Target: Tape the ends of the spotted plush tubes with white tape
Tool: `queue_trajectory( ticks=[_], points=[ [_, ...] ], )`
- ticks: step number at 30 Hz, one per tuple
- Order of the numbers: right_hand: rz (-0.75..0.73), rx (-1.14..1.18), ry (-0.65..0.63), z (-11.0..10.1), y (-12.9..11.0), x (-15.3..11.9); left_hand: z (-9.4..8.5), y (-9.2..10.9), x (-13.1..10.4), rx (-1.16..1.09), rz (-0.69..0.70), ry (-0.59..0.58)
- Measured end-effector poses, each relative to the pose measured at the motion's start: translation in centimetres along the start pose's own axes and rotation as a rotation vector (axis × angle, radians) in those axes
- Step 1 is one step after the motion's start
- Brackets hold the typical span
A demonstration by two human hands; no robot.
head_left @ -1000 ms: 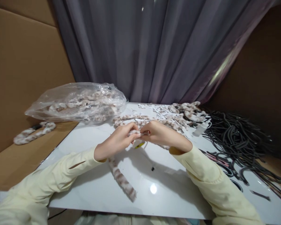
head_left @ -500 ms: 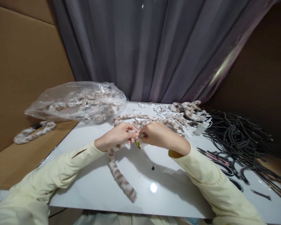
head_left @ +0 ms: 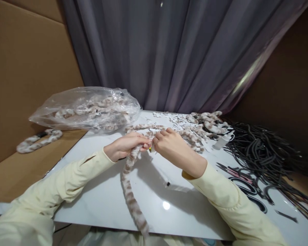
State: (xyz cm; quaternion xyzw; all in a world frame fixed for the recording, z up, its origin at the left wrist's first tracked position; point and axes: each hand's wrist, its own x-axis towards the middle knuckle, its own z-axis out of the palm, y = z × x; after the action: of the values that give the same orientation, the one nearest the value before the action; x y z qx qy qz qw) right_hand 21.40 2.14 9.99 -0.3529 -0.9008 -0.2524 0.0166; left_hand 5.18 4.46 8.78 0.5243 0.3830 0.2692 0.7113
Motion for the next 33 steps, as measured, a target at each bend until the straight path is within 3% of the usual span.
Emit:
queue_trajectory(
  ticks=[5,11,17,21,23,26,29,33],
  points=[
    [-0.013,0.016,-0.014,0.6,0.3,-0.1,0.2,0.3,-0.2,0.115,0.063,-0.003],
    [-0.027,0.162,-0.100,0.7,0.9,-0.2,0.6,0.9,-1.2,0.550,0.157,0.072],
    [-0.045,0.329,-0.183,0.3,1.4,-0.2,0.9,0.0,-1.7,0.992,0.374,0.220],
    [-0.025,0.439,-0.214,0.3,1.5,-0.2,1.4,-0.5,-2.0,1.143,0.496,0.183],
    [-0.019,0.491,-0.223,0.4,1.6,-0.1,1.5,-0.3,-2.2,1.144,0.498,0.151],
    [0.002,0.561,-0.215,0.6,1.8,0.0,1.4,0.4,-2.3,1.069,0.393,0.165],
    [0.032,0.624,-0.178,0.5,2.1,-0.1,1.0,1.0,-2.2,0.881,0.252,0.153],
    [0.075,0.647,-0.146,0.2,2.2,-0.2,0.5,1.2,-2.0,0.582,0.174,0.048]
  ],
)
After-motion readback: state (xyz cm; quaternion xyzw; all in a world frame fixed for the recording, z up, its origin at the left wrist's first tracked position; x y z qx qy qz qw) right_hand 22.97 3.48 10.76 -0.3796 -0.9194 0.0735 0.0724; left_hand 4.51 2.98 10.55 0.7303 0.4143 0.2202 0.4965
